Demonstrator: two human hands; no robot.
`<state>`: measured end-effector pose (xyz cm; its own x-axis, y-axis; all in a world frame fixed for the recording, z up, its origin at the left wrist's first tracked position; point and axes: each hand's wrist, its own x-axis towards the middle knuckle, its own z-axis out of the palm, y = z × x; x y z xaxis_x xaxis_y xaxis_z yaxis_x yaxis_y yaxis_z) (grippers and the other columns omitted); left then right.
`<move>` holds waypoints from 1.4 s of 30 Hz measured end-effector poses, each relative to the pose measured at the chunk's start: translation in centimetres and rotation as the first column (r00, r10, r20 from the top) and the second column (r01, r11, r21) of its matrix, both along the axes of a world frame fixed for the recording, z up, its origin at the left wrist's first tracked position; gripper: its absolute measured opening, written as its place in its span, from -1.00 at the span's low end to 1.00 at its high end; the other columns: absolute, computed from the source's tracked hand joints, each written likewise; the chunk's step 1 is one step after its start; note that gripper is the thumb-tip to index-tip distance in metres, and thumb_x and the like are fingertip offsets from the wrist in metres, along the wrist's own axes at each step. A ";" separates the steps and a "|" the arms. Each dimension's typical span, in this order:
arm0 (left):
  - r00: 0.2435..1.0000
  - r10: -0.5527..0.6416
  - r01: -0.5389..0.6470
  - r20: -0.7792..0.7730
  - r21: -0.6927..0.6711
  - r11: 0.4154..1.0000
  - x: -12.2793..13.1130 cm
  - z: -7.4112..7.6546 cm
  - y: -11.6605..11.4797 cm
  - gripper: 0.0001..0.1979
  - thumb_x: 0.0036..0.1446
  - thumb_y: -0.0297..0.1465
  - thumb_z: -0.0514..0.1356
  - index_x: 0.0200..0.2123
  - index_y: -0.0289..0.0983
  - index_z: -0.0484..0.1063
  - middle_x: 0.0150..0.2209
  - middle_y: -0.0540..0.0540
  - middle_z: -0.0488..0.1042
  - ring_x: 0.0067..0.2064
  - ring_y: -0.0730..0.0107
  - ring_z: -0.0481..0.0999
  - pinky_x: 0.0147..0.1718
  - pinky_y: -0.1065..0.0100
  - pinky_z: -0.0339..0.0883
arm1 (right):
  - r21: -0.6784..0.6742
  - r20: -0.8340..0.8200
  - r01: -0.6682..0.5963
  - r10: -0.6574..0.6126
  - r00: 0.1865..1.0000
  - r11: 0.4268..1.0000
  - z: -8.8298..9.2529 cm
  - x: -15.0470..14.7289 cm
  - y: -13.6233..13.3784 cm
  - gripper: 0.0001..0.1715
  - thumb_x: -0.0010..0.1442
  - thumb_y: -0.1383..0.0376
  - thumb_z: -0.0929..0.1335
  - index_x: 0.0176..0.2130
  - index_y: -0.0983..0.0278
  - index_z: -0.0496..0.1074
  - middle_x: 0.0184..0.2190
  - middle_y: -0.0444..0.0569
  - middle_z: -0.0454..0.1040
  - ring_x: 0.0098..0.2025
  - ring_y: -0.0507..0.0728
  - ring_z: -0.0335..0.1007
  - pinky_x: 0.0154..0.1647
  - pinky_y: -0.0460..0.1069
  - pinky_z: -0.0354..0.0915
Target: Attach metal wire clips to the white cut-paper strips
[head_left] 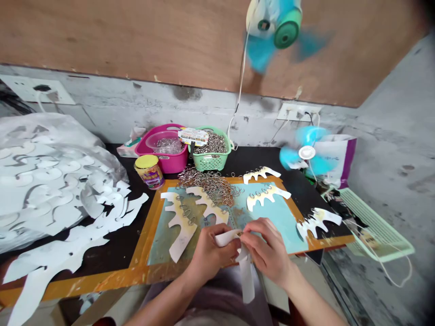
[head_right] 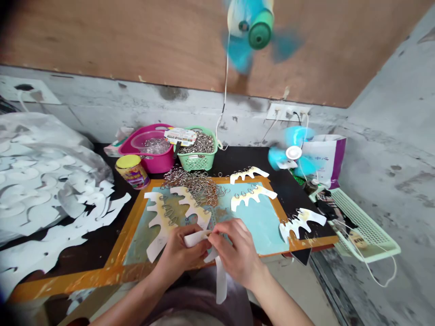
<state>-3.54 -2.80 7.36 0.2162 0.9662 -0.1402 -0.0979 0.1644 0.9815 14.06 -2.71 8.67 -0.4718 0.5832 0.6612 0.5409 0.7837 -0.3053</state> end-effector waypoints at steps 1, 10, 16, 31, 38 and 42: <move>1.000 -0.001 0.001 -0.003 -0.008 1.000 0.1 0.1 0.0 -0.76 -0.05 -0.30 0.31 -0.55 -0.32 0.35 -0.66 0.07 0.32 -0.61 0.54 0.27 -0.61 0.49 0.15 | 0.026 0.003 0.010 -0.010 1.000 1.000 0.1 0.0 0.1 -0.73 0.27 0.52 0.26 -0.15 0.21 0.41 -0.25 0.02 0.45 -0.25 0.15 0.35 -0.22 0.07 0.25; 0.973 -0.118 0.141 -0.197 0.110 0.984 -0.6 0.9 0.7 -0.80 -0.04 -0.40 0.21 -0.60 -0.29 0.24 -0.64 0.10 0.16 -0.57 0.57 0.16 -0.62 0.50 0.03 | -0.148 -0.029 0.052 -0.057 0.998 0.988 0.0 0.0 0.2 -0.79 0.34 0.43 0.24 -0.21 0.19 0.42 -0.36 -0.05 0.37 -0.26 0.14 0.34 -0.16 0.07 0.24; 0.894 -0.117 0.262 -0.432 0.293 0.920 -2.0 1.2 1.1 -0.78 0.04 -0.43 0.19 -0.60 -0.30 0.26 -0.59 0.09 0.13 -0.49 0.54 0.13 -0.53 0.46 -0.02 | -0.573 -0.150 -0.072 -0.018 0.989 0.817 1.8 0.4 1.0 -0.89 0.30 0.39 0.29 -0.17 0.20 0.33 -0.30 -0.09 0.42 -0.25 0.09 0.37 -0.22 -0.04 0.28; 0.953 -0.268 0.270 -0.143 -0.012 0.963 -1.6 -0.2 0.5 -0.51 0.11 0.02 0.22 -0.51 -0.30 0.30 -0.58 0.08 0.19 -0.56 0.55 0.24 -0.65 0.51 0.29 | -0.748 -0.258 -0.181 -0.029 0.966 0.639 0.8 0.4 0.7 -0.59 0.37 0.09 0.22 -0.43 0.25 0.27 -0.53 -0.14 0.28 -0.48 0.03 0.20 -0.52 -0.09 0.09; 0.956 -0.287 0.292 -0.066 0.099 0.951 -2.0 0.4 0.5 -0.46 0.09 0.13 0.16 -0.43 -0.29 0.36 -0.53 0.05 0.23 -0.54 0.55 0.21 -0.67 0.54 0.13 | -0.707 -0.138 -0.140 0.059 0.989 0.693 1.6 0.1 1.9 -0.41 0.36 0.06 0.25 -0.59 0.25 0.02 -0.60 -0.22 -0.03 -0.54 -0.03 -0.11 -0.54 -0.06 -0.17; 0.940 -0.329 0.340 -0.090 0.159 0.927 -1.9 0.7 0.3 -0.52 0.08 0.03 0.25 -0.40 -0.32 0.42 -0.49 -0.01 0.30 -0.47 0.48 0.26 -0.56 0.49 0.17 | -0.745 -0.255 -0.220 0.036 0.966 0.629 1.4 -0.5 1.8 -0.35 0.35 -0.02 0.24 -0.62 0.25 0.03 -0.62 -0.22 -0.05 -0.56 -0.04 -0.13 -0.56 -0.05 -0.19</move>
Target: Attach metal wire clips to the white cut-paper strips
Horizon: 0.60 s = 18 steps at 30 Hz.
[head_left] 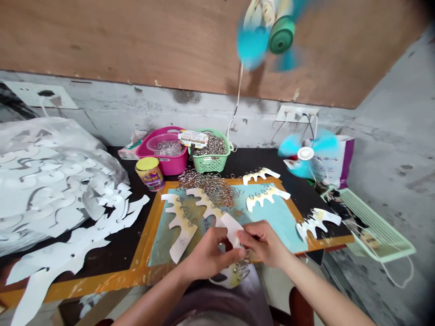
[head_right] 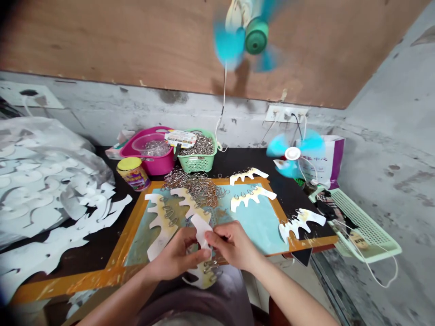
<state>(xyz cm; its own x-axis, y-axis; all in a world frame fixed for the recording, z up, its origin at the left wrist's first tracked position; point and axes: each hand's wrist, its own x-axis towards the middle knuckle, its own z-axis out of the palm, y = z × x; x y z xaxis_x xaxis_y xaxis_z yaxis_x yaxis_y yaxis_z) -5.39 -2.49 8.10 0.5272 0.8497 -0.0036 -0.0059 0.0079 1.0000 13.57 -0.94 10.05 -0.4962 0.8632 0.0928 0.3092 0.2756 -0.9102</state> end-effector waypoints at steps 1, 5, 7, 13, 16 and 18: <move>0.999 -0.034 0.034 -0.003 0.026 0.999 0.1 0.2 0.0 -0.55 0.12 -0.02 0.24 -0.44 -0.33 0.41 -0.51 0.00 0.28 -0.48 0.50 0.24 -0.54 0.47 0.16 | -0.034 -0.034 -0.007 0.005 0.999 0.999 -0.1 -0.1 -0.1 -0.33 0.33 -0.05 0.24 -0.64 0.25 0.05 -0.64 -0.22 -0.03 -0.58 -0.04 -0.12 -0.57 -0.06 -0.19; 0.968 -0.198 0.188 0.151 0.080 0.979 0.3 0.9 0.2 -0.54 0.20 -0.06 0.18 -0.52 -0.33 0.40 -0.52 -0.02 0.27 -0.46 0.47 0.21 -0.43 0.40 0.18 | -0.342 -0.364 -0.085 -0.049 0.930 0.936 -1.1 -1.1 -1.2 -0.27 0.21 -0.15 0.33 -0.70 0.26 0.13 -0.77 -0.25 0.02 -0.72 -0.09 -0.16 -0.68 -0.09 -0.21; 0.956 -0.224 0.214 0.189 0.073 0.974 0.2 0.9 0.2 -0.54 0.19 -0.04 0.18 -0.49 -0.33 0.45 -0.50 -0.06 0.33 -0.42 0.41 0.28 -0.38 0.36 0.21 | -0.466 -0.510 -0.105 -0.169 0.843 0.879 -2.0 -1.8 -1.5 -0.24 0.13 -0.16 0.39 -0.74 0.25 0.10 -0.81 -0.28 -0.02 -0.76 -0.11 -0.21 -0.72 -0.10 -0.25; 0.964 -0.233 0.226 0.126 0.074 0.971 -0.6 -0.4 0.4 -0.57 0.19 -0.07 0.20 -0.49 -0.33 0.43 -0.53 -0.03 0.28 -0.46 0.46 0.23 -0.46 0.41 0.14 | -0.444 -0.585 -0.225 -0.091 0.806 0.867 -3.7 -1.2 0.0 -0.21 0.03 -0.34 0.32 -0.71 0.25 0.22 -0.81 -0.25 0.07 -0.80 -0.09 -0.15 -0.79 -0.11 -0.21; 0.975 -0.208 0.208 0.083 0.011 0.978 -0.7 -0.9 0.5 -0.53 0.20 -0.07 0.19 -0.56 -0.31 0.31 -0.62 0.06 0.14 -0.57 0.57 0.04 -0.59 0.44 -0.08 | -0.350 -0.425 -0.136 -0.028 0.905 0.927 -2.7 -0.1 0.8 -0.26 0.02 -0.33 0.35 -0.56 0.30 0.35 -0.71 -0.24 0.12 -0.71 -0.09 -0.11 -0.72 -0.12 -0.20; 0.975 -0.210 0.212 0.069 -0.023 0.977 -0.7 -0.9 0.7 -0.50 0.20 -0.06 0.18 -0.60 -0.30 0.23 -0.64 0.09 0.07 -0.58 0.59 -0.04 -0.60 0.43 -0.15 | -0.223 -0.241 -0.057 0.001 0.971 0.973 -1.9 0.1 0.7 -0.36 0.12 -0.18 0.38 -0.57 0.29 0.27 -0.66 -0.24 0.07 -0.63 -0.08 -0.12 -0.65 -0.12 -0.21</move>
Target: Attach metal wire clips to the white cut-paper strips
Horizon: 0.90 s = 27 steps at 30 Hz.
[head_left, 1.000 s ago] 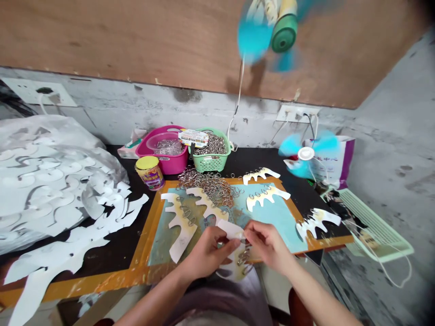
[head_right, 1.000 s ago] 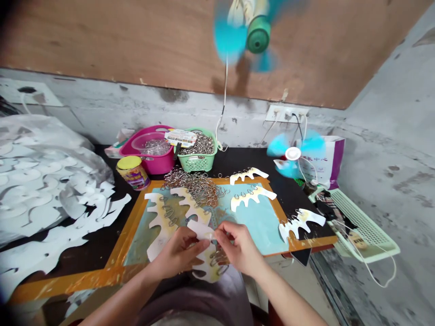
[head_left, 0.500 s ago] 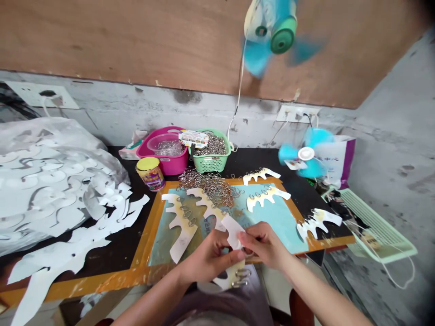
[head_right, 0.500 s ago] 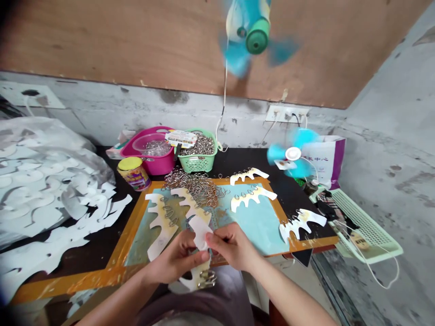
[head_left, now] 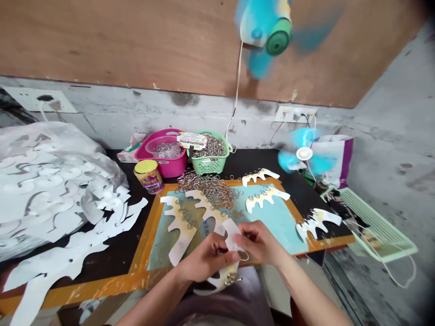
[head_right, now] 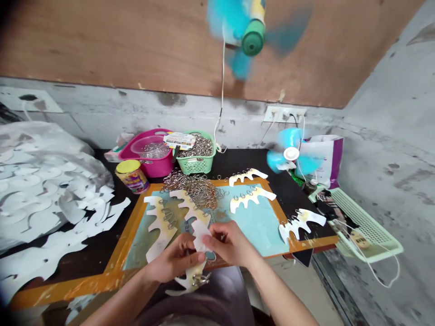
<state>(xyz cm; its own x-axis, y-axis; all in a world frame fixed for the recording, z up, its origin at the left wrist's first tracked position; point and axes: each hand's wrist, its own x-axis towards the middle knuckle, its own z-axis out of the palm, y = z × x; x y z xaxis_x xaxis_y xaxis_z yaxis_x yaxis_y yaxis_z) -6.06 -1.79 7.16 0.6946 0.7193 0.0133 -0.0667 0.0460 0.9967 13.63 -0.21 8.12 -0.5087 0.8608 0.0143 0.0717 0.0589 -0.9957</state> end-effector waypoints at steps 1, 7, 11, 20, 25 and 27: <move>1.000 -0.012 0.012 0.004 0.003 1.000 0.0 0.0 0.1 -0.48 0.20 -0.04 0.18 -0.61 -0.30 0.22 -0.64 0.08 0.07 -0.57 0.59 -0.04 -0.59 0.42 -0.15 | 0.060 0.055 0.009 -0.013 0.998 0.998 0.2 -0.2 -0.2 -0.37 0.17 -0.12 0.38 -0.59 0.28 0.21 -0.64 -0.23 0.04 -0.60 -0.07 -0.12 -0.62 -0.11 -0.22; 0.992 0.121 -0.112 0.035 -0.193 0.975 0.7 -1.3 0.0 -0.49 0.12 0.05 0.20 -0.53 -0.29 0.33 -0.67 0.10 0.14 -0.66 0.62 0.02 -0.68 0.48 -0.14 | -0.204 -0.227 0.188 -0.233 0.946 0.961 -1.6 -2.1 -0.9 -0.38 0.21 -0.13 0.33 -0.58 0.25 0.19 -0.69 -0.26 0.03 -0.66 -0.08 -0.16 -0.67 -0.11 -0.18; 0.906 0.391 -0.312 0.161 -0.369 0.876 1.0 -2.3 -0.6 -0.48 0.12 0.12 0.14 -0.23 -0.24 0.43 -0.56 0.07 0.27 -0.59 0.57 0.18 -0.64 0.55 0.03 | -0.402 -0.241 0.334 -0.450 0.860 0.852 -2.5 -2.1 -0.4 -0.37 0.03 -0.17 0.45 -0.58 0.23 0.20 -0.73 -0.31 0.04 -0.73 -0.11 -0.24 -0.75 -0.12 -0.30; 0.817 0.561 -0.502 0.133 -0.314 0.806 1.6 -2.6 -0.6 -0.75 0.05 -0.23 0.37 -0.38 -0.30 0.48 -0.48 0.02 0.42 -0.47 0.56 0.33 -0.44 0.54 0.24 | -0.432 -0.505 0.232 -0.447 0.738 0.872 -3.8 -1.7 -0.7 -0.30 0.05 -0.34 0.32 -0.35 0.24 0.39 -0.50 -0.09 0.47 -0.53 0.07 0.37 -0.54 -0.06 0.30; 0.740 0.664 -0.610 0.106 -0.311 0.729 1.6 -3.4 -0.1 -0.76 0.02 -0.26 0.39 -0.34 -0.31 0.50 -0.44 0.02 0.47 -0.42 0.54 0.39 -0.38 0.52 0.30 | -0.193 -0.384 0.371 -0.418 0.824 0.908 -4.5 -1.8 -2.2 -0.66 0.14 0.14 0.49 -0.18 0.14 0.32 -0.36 -0.13 0.55 -0.36 0.10 0.49 -0.29 -0.03 0.39; 0.698 0.710 -0.659 0.092 -0.305 0.688 1.8 -3.7 -0.1 -0.74 -0.01 -0.27 0.41 -0.37 -0.31 0.48 -0.48 0.04 0.46 -0.44 0.55 0.39 -0.39 0.53 0.30 | -0.043 -0.252 0.499 -0.493 0.833 0.866 -4.7 -2.0 -2.6 -0.77 0.18 0.17 0.45 -0.19 0.17 0.39 -0.34 -0.08 0.55 -0.30 0.12 0.51 -0.29 -0.04 0.40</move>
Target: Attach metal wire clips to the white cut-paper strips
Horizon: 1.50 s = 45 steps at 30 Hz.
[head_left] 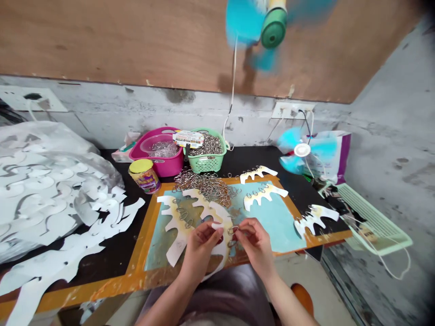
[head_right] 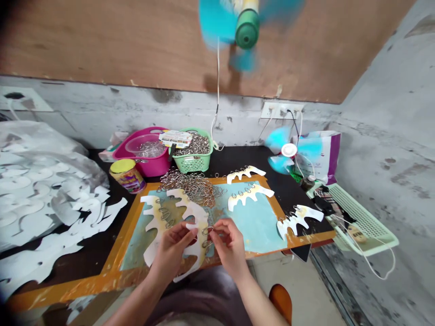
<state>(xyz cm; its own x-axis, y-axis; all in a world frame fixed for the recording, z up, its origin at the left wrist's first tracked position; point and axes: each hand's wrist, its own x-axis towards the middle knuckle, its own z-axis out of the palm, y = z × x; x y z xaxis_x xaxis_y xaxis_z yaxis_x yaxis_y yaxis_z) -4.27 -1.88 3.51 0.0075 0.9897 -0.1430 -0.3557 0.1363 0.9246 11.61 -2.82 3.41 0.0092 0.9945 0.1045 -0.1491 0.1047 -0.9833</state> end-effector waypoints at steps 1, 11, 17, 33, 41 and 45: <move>1.000 0.027 -0.027 0.003 -0.001 1.000 0.1 -0.1 -0.1 -0.73 -0.01 -0.27 0.41 -0.38 -0.31 0.45 -0.50 0.05 0.45 -0.45 0.56 0.39 -0.40 0.54 0.29 | 0.027 0.084 0.045 -0.047 0.995 0.999 -0.1 -0.1 -0.2 -0.81 0.21 0.18 0.43 -0.19 0.19 0.44 -0.31 -0.05 0.56 -0.28 0.13 0.51 -0.31 -0.05 0.40; 0.989 0.117 -0.115 0.094 -0.035 0.993 1.3 0.8 -1.0 -0.59 -0.06 -0.29 0.43 -0.47 -0.26 0.21 -0.56 0.14 0.34 -0.56 0.64 0.31 -0.52 0.59 0.24 | 0.037 0.042 0.305 -0.306 0.951 0.952 -0.7 -2.2 -0.4 -0.83 0.19 0.20 0.44 -0.25 0.24 0.50 -0.34 -0.04 0.56 -0.31 0.11 0.50 -0.33 -0.07 0.41; 0.992 0.120 -0.119 0.025 -0.031 0.992 1.2 1.0 -0.7 -0.57 -0.10 -0.24 0.44 -0.50 -0.26 0.21 -0.58 0.13 0.35 -0.55 0.59 0.34 -0.50 0.55 0.29 | 0.114 0.106 0.255 -0.267 0.958 0.960 0.2 -2.0 -0.9 -0.88 0.24 0.22 0.41 -0.30 0.23 0.49 -0.31 -0.01 0.56 -0.23 0.15 0.49 -0.22 -0.01 0.40; 0.993 0.111 -0.112 0.048 0.014 0.994 1.4 0.5 -0.9 -0.61 0.00 -0.28 0.40 -0.45 -0.25 0.20 -0.53 0.13 0.32 -0.52 0.62 0.30 -0.47 0.55 0.26 | -0.057 0.042 0.213 -0.211 0.977 0.975 0.6 -1.8 -0.3 -0.82 0.17 0.17 0.45 -0.28 0.25 0.54 -0.31 -0.01 0.57 -0.24 0.15 0.49 -0.19 -0.01 0.41; 0.992 0.123 -0.124 0.030 0.036 0.992 1.7 0.3 -0.9 -0.61 -0.01 -0.26 0.39 -0.44 -0.24 0.20 -0.54 0.11 0.33 -0.53 0.59 0.27 -0.53 0.56 0.14 | -0.061 0.151 0.132 -0.121 0.981 0.989 1.2 -1.1 -0.2 -0.80 0.17 0.17 0.44 -0.26 0.25 0.58 -0.30 0.02 0.60 -0.26 0.19 0.53 -0.20 0.03 0.45; 0.995 0.103 -0.102 -0.010 0.077 0.992 1.6 0.6 -1.0 -0.67 0.04 -0.26 0.36 -0.39 -0.24 0.23 -0.49 0.10 0.34 -0.49 0.58 0.29 -0.48 0.55 0.18 | -0.069 0.167 0.072 -0.060 0.984 0.995 1.3 -0.9 0.0 -0.81 0.18 0.18 0.44 -0.26 0.23 0.60 -0.33 0.00 0.61 -0.26 0.20 0.54 -0.20 0.04 0.44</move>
